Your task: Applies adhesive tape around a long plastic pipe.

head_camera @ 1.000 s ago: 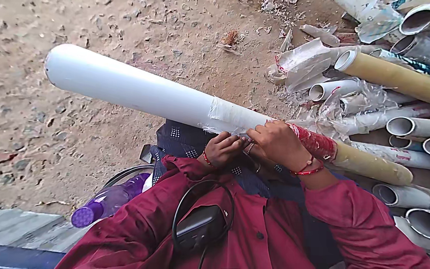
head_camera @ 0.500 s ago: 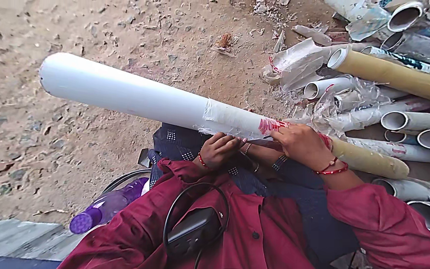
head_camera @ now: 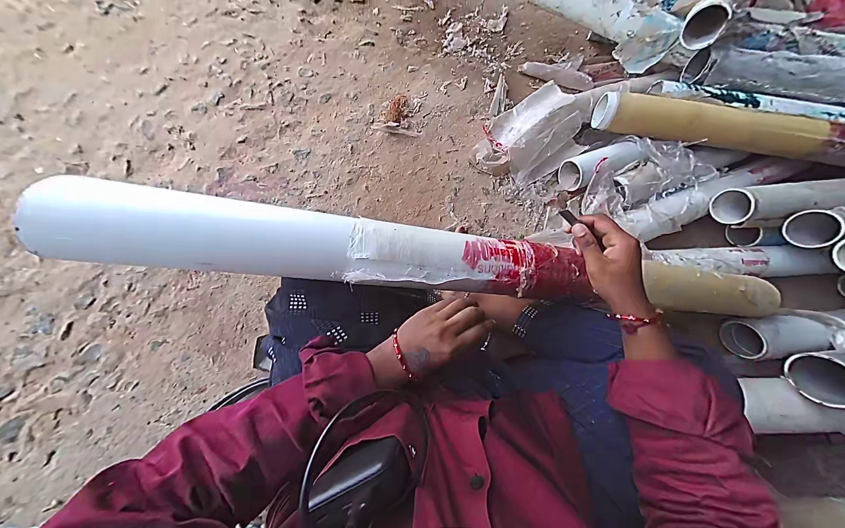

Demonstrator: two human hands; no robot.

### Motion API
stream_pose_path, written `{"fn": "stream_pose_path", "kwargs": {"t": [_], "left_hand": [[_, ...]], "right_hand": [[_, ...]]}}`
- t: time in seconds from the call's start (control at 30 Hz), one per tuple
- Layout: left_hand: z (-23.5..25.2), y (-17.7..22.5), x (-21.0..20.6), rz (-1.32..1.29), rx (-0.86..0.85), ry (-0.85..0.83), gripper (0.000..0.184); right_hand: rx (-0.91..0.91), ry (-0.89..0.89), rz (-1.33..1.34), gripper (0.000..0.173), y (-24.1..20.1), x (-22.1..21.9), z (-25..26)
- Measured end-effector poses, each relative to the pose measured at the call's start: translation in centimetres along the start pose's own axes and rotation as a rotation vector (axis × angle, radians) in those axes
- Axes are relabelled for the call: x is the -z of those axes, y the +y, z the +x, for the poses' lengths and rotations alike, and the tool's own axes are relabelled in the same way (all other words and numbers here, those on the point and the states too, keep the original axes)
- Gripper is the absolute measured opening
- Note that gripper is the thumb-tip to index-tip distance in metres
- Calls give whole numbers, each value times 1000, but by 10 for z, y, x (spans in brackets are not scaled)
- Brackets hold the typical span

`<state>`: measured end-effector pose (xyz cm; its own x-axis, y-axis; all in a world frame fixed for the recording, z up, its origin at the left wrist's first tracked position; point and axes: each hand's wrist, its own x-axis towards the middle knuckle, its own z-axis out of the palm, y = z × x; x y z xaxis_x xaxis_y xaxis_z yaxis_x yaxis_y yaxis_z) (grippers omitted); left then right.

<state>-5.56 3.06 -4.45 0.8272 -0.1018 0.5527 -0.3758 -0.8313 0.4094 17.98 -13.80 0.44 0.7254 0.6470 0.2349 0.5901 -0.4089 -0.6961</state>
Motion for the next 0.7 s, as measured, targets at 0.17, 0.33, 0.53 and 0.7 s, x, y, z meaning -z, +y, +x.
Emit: {"fn": "stream_pose_path", "kwargs": {"t": [0.17, 0.33, 0.53, 0.7], "left_hand": [[31, -15, -8, 536, 49, -29, 40], [10, -22, -64, 828, 84, 88, 29], [21, -34, -64, 819, 38, 75, 38], [31, -31, -59, 768, 79, 31, 34]], "right_hand": [[-412, 187, 63, 31, 5, -41, -11], [-263, 262, -230, 26, 7, -61, -13], [-179, 268, -279, 21, 21, -75, 0], [-306, 100, -266, 25, 17, -68, 8]]}}
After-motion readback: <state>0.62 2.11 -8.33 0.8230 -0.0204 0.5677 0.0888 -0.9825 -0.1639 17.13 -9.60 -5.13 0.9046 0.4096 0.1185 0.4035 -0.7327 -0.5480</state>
